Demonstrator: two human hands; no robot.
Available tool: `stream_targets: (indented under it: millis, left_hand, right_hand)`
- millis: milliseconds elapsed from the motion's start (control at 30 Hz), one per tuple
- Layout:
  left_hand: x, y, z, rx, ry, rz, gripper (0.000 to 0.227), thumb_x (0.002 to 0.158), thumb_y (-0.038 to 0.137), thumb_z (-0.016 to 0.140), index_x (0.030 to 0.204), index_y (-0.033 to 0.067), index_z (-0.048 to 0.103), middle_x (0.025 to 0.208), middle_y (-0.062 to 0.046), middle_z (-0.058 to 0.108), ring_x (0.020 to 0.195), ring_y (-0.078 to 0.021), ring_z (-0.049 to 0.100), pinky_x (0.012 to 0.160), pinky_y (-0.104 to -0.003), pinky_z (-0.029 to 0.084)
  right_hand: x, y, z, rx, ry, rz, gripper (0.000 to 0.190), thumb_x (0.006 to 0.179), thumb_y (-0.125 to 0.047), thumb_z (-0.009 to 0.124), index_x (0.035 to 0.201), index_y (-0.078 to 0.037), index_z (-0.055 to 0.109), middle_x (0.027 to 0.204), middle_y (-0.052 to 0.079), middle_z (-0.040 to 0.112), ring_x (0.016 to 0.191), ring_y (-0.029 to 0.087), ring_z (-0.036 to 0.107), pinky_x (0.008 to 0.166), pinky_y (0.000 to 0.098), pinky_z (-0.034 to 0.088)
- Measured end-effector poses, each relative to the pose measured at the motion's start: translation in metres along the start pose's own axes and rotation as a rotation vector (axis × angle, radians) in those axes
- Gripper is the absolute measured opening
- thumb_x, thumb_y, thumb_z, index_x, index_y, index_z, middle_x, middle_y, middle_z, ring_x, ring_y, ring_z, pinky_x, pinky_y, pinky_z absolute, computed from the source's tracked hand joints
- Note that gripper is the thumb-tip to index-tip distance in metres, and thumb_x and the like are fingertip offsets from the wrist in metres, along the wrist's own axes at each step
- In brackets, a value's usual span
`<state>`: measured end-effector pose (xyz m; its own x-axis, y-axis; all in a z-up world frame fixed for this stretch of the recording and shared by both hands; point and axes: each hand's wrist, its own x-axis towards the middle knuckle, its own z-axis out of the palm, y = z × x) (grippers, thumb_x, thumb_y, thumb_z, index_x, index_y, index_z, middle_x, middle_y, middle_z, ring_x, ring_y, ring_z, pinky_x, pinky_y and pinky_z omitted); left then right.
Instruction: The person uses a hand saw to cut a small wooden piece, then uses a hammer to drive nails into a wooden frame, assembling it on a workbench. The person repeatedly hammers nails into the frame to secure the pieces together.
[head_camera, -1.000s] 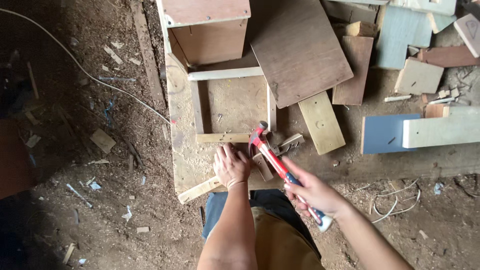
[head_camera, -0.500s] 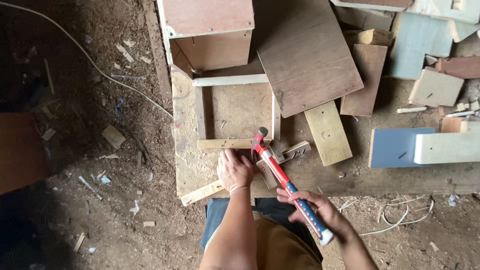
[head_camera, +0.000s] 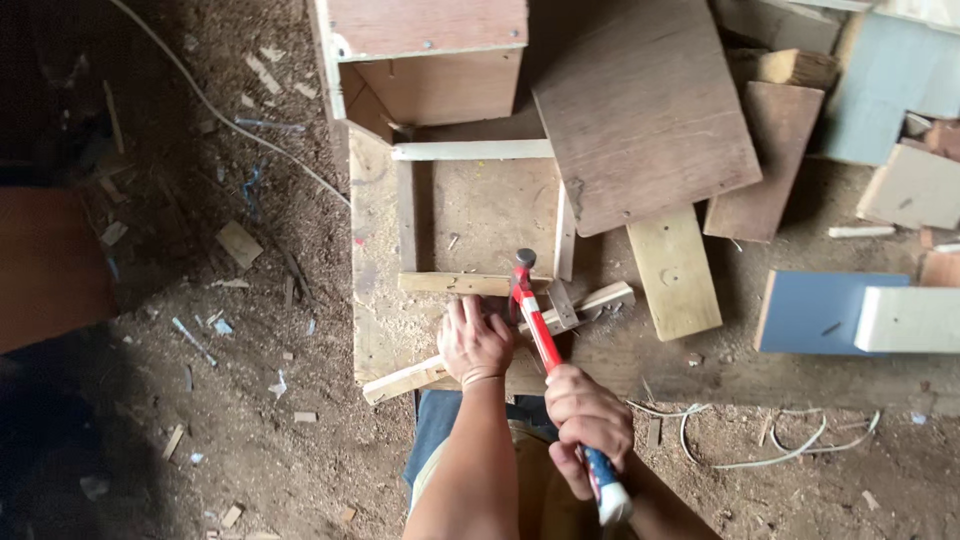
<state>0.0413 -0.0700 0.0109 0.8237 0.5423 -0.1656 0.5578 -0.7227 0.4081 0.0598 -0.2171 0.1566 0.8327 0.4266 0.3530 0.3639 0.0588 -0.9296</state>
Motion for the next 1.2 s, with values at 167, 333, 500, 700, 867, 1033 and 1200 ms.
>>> stream_targets:
  millis: [167,333,500,700,867,1033,1200]
  left_hand:
    - [0.005,0.000,0.003,0.033,-0.047,-0.056,0.031,0.079,0.025,0.064,0.107,0.0136,0.059,0.105,-0.014,0.059,0.095,-0.0342,0.062,0.084,-0.048,0.050]
    - [-0.003,-0.002,0.004,0.030,0.010,0.016,0.040,0.077,0.027,0.065,0.114,0.0115,0.059,0.111,-0.017,0.061,0.098,-0.0379,0.062,0.082,-0.050,0.050]
    - [-0.001,-0.001,0.006,0.002,-0.004,-0.005,0.037,0.080,0.028,0.065,0.110,0.0087,0.057,0.111,-0.017,0.061,0.098,-0.0379,0.062,0.083,-0.050,0.051]
    - [0.004,-0.004,0.010,-0.028,-0.055,-0.046,0.032,0.085,0.032,0.065,0.104,0.0087,0.055,0.108,-0.016,0.063,0.097,-0.0362,0.064,0.083,-0.048,0.051]
    - [0.001,-0.015,0.007,-0.107,-0.035,0.063,0.034,0.086,0.032,0.066,0.105,0.0065,0.055,0.105,-0.017,0.064,0.099,-0.0374,0.064,0.082,-0.049,0.051]
    - [-0.005,-0.033,0.003,-0.259,-0.120,0.240,0.023,0.093,0.027,0.062,0.106,0.0083,0.056,0.106,-0.015,0.065,0.100,-0.0357,0.064,0.085,-0.049,0.051]
    - [-0.015,-0.057,-0.016,-0.411,-0.068,0.493,0.041,0.089,0.028,0.070,0.118,0.0029,0.055,0.106,-0.018,0.061,0.100,-0.0352,0.062,0.089,-0.048,0.051]
  right_hand:
    - [0.016,0.006,0.005,0.055,0.084,0.000,0.021,0.079,-0.009,0.061,0.065,-0.006,0.046,0.069,0.008,0.054,0.068,0.024,0.059,0.083,0.0490,0.055]
    - [0.010,0.005,0.003,0.025,0.112,0.050,0.020,0.081,-0.007,0.059,0.065,-0.005,0.047,0.069,0.008,0.056,0.070,0.024,0.060,0.086,0.0499,0.056]
    - [-0.016,0.001,-0.008,0.008,0.124,0.076,0.019,0.095,-0.011,0.057,0.078,-0.004,0.050,0.087,0.010,0.067,0.090,0.032,0.073,0.105,0.0570,0.053]
    - [-0.085,-0.004,-0.027,-0.155,0.059,0.530,0.050,0.071,-0.007,0.090,0.115,-0.011,0.067,0.135,0.022,0.062,0.086,0.028,0.077,0.078,0.0359,0.068]
    - [-0.113,-0.030,-0.058,0.498,-0.268,0.733,0.100,0.079,-0.002,0.085,0.159,-0.016,0.027,0.155,0.022,0.042,0.127,0.032,0.063,0.078,0.0360,0.065]
    - [-0.105,-0.020,-0.035,0.660,-0.072,1.069,0.070,0.090,-0.014,0.074,0.137,0.000,0.023,0.113,0.025,0.056,0.090,0.034,0.069,0.061,0.0423,0.065]
    - [-0.087,-0.009,0.022,0.305,0.116,1.338,0.045,0.096,-0.023,0.065,0.128,-0.004,0.039,0.070,0.014,0.066,0.040,0.021,0.057,0.035,0.0350,0.047]
